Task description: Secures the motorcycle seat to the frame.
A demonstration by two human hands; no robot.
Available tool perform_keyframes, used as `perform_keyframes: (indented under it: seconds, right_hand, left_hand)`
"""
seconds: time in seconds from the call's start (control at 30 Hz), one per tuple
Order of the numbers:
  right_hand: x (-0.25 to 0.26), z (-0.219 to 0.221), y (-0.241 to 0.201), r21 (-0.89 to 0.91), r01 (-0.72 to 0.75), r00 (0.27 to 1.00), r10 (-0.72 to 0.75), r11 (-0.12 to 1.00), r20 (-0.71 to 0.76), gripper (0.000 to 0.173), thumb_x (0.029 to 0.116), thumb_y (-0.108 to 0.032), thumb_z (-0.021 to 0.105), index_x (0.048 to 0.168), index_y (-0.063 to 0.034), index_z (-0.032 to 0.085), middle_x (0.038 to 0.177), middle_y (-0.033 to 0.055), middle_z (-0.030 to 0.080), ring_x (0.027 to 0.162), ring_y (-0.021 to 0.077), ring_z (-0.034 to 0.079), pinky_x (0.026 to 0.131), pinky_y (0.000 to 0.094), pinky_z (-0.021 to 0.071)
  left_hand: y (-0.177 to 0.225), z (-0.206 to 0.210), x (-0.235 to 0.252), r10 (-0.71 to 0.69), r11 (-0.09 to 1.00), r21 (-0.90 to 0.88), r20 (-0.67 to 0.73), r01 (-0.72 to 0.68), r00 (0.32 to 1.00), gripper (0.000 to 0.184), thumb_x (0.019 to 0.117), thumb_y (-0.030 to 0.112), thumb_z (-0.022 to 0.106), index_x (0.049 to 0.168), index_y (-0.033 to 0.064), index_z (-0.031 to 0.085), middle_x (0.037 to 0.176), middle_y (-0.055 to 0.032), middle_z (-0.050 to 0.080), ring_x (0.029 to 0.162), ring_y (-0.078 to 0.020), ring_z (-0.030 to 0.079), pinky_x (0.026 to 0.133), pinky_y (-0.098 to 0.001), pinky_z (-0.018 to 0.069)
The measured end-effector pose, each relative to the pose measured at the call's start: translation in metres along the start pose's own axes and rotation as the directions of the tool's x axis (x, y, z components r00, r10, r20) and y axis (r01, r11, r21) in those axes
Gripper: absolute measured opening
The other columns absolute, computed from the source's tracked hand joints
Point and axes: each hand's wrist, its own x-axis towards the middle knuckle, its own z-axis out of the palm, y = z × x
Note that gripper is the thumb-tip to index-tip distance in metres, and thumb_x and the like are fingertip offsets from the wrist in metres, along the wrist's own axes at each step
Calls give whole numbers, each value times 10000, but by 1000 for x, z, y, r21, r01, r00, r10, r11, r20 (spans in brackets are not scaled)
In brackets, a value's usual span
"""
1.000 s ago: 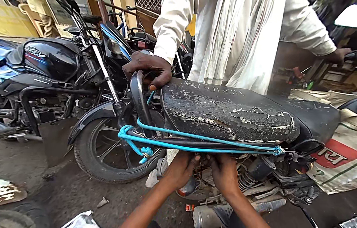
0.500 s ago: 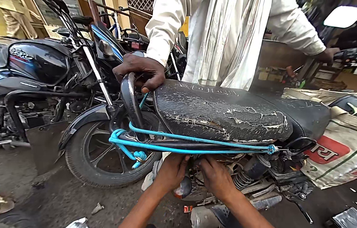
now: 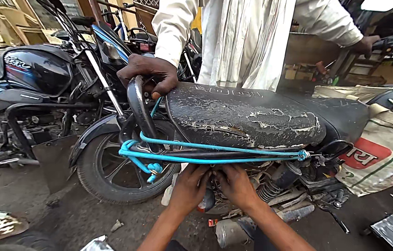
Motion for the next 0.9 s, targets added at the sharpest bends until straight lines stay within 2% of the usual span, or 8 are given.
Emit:
perform_keyframes:
  seconds: [0.07, 0.23, 0.3, 0.4, 0.47, 0.57, 0.73, 0.9]
  right_hand:
    - [4, 2, -5, 77, -66, 997, 68, 995, -33, 100, 965, -201, 670, 990, -134, 739, 879, -9, 716, 795, 103, 695, 733, 340, 614]
    - [7, 12, -16, 202, -156, 981, 176, 967, -82, 111, 959, -207, 680, 1009, -125, 736, 855, -21, 723, 763, 74, 699, 715, 308, 621]
    - [0, 13, -15, 100, -136, 983, 147, 986, -107, 151, 967, -227, 653, 1036, -113, 724, 890, 8, 710, 773, 122, 692, 704, 349, 615]
    - [-5, 18, -15, -160, -68, 996, 57, 985, -69, 200, 979, -274, 640, 1083, -135, 738, 999, 71, 704, 792, 208, 712, 663, 414, 619]
    - [-1, 21, -19, -235, -77, 996, 62, 969, -67, 198, 967, -292, 651, 1038, -132, 743, 931, 68, 704, 764, 222, 709, 635, 420, 607]
    - [6, 19, -23, -245, -136, 990, 142, 960, 7, 261, 969, -344, 649, 1034, -107, 736, 877, 69, 716, 766, 243, 715, 656, 455, 597]
    - [2, 13, -28, -358, -54, 998, 43, 932, -37, 211, 982, -311, 613, 959, -157, 756, 891, 33, 704, 824, 201, 710, 659, 384, 601]
    - [-12, 2, -33, -301, -114, 993, 114, 947, -19, 261, 998, -365, 599, 987, -180, 783, 966, 39, 710, 861, 192, 712, 698, 372, 610]
  left_hand:
    - [0, -3, -2, -21, 998, -52, 27, 22, 999, 254, 967, 284, 665, 1172, 172, 764, 1197, -21, 701, 1113, -101, 670, 961, -324, 583]
    - [-5, 2, -2, -160, 983, -110, -126, 146, 979, 119, 913, 203, 718, 980, 159, 806, 1052, 14, 720, 1001, -58, 682, 896, -265, 589]
    - [-8, 3, -4, -279, 937, -246, -95, 249, 956, 107, 901, 187, 739, 984, 157, 800, 1026, 34, 732, 962, -70, 699, 878, -284, 610]
    - [-9, 1, 0, -388, 813, -470, 1, 343, 922, 184, 876, 101, 771, 1058, 100, 750, 965, -14, 770, 870, -145, 749, 829, -336, 651]
    - [-10, -1, 3, -412, 762, -529, 48, 373, 910, 250, 865, 69, 772, 1107, 77, 710, 950, -32, 773, 856, -152, 753, 823, -329, 648]
    - [-12, -3, 4, -425, 726, -560, 91, 399, 901, 283, 878, 50, 759, 1150, 56, 681, 967, -46, 769, 865, -154, 750, 835, -321, 641]
    - [-9, -1, 8, -434, 765, -473, 125, 438, 892, 209, 897, 98, 745, 1099, 73, 699, 928, -19, 771, 859, -136, 752, 835, -326, 645]
    - [1, -2, 19, -500, 638, -570, 205, 518, 841, 218, 881, 19, 764, 1090, 50, 711, 918, -64, 763, 835, -177, 739, 807, -337, 634]
